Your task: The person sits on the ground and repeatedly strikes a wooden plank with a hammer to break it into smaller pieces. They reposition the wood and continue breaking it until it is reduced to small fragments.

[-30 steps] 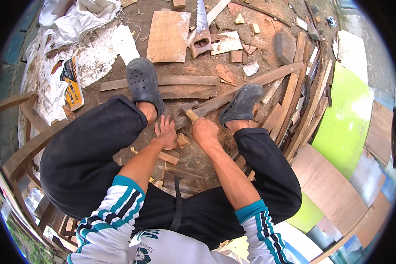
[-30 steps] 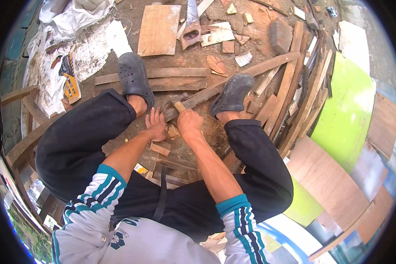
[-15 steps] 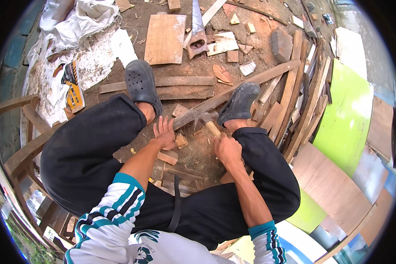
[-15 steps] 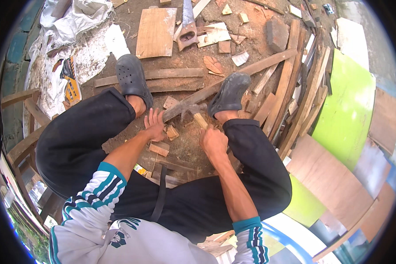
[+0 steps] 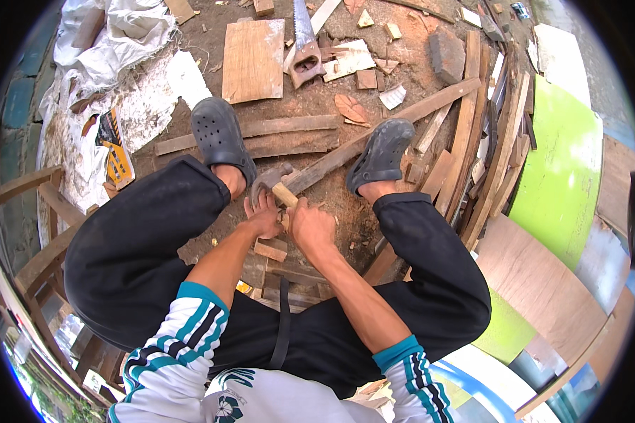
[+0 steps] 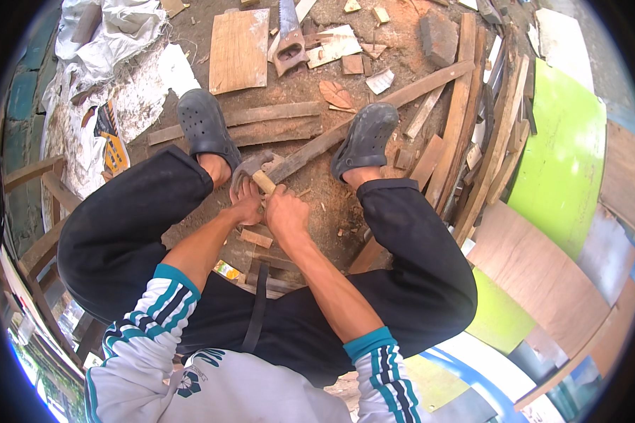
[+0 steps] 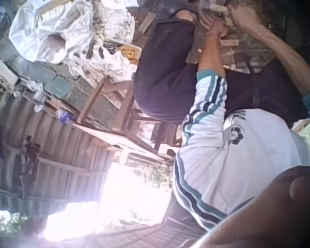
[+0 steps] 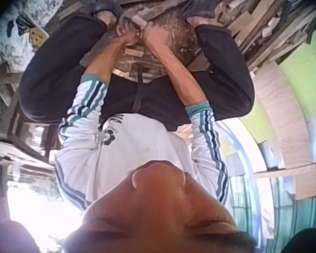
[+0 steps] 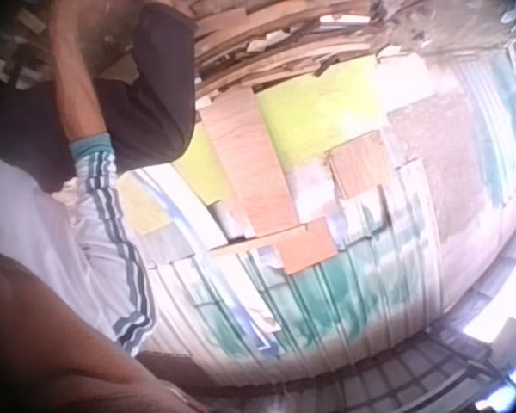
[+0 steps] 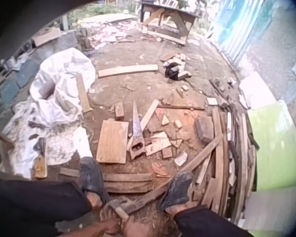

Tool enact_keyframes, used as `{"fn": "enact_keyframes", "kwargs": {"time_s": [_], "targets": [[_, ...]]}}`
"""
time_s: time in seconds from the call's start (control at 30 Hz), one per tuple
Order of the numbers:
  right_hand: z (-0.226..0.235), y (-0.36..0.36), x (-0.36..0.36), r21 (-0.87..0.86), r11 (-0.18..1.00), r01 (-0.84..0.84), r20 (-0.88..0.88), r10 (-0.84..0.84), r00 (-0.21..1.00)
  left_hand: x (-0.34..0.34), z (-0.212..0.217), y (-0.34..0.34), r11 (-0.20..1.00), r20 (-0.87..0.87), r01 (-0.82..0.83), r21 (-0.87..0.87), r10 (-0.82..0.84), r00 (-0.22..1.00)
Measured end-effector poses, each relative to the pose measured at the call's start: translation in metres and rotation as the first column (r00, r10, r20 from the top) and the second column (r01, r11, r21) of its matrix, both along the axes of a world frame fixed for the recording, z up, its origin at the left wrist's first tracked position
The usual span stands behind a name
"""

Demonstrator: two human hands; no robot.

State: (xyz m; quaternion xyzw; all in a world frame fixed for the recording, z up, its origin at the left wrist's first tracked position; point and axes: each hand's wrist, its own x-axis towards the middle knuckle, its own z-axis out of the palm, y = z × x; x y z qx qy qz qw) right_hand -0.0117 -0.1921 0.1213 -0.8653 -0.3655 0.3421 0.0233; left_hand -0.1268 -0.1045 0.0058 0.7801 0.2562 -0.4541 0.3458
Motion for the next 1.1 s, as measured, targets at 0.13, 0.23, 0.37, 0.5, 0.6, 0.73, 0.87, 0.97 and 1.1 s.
{"fn": "enact_keyframes", "kwargs": {"time_s": [0.13,0.23,0.37,0.5,0.6,0.73,0.87,0.97,1.1], "targets": [[-0.018,0.003,0.014,0.038,0.99,0.133,0.133,-0.137,0.982,0.0,0.003,-0.001,1.0,0.057,-0.009,0.0,0.009,0.998],[-0.013,0.002,0.0,0.005,1.0,-0.008,0.151,0.007,0.988,-0.001,-0.005,0.0,1.0,0.031,-0.007,-0.022,0.007,0.999],[0.006,-0.001,0.017,-0.026,0.99,-0.136,-0.001,0.136,0.991,-0.006,-0.021,-0.002,0.999,-0.045,0.028,-0.034,-0.03,0.999],[0.007,-0.013,0.04,-0.035,0.999,0.037,0.042,-0.035,0.998,-0.003,-0.009,-0.001,0.999,0.059,0.031,0.017,-0.032,0.998],[0.015,-0.025,0.028,0.029,0.999,0.017,0.032,-0.018,0.999,-0.001,-0.008,0.0,0.998,0.019,0.044,0.038,-0.044,0.999],[-0.006,-0.052,0.02,0.107,0.969,0.222,-0.083,-0.214,0.973,0.005,0.005,0.002,0.996,-0.015,0.093,0.006,-0.093,0.996],[-0.042,-0.073,0.005,0.208,0.657,0.725,-0.445,-0.596,0.668,-0.002,-0.004,0.0,0.999,0.084,0.026,0.033,-0.029,0.996],[-0.036,-0.047,-0.01,0.15,0.191,0.97,-0.724,-0.647,0.239,-0.008,-0.007,-0.003,0.999,0.096,-0.014,0.047,0.01,0.995],[-0.049,-0.02,-0.022,-0.058,0.022,0.998,-0.711,-0.703,-0.026,-0.006,0.001,-0.008,0.999,0.104,-0.017,0.04,0.013,0.994]]}}
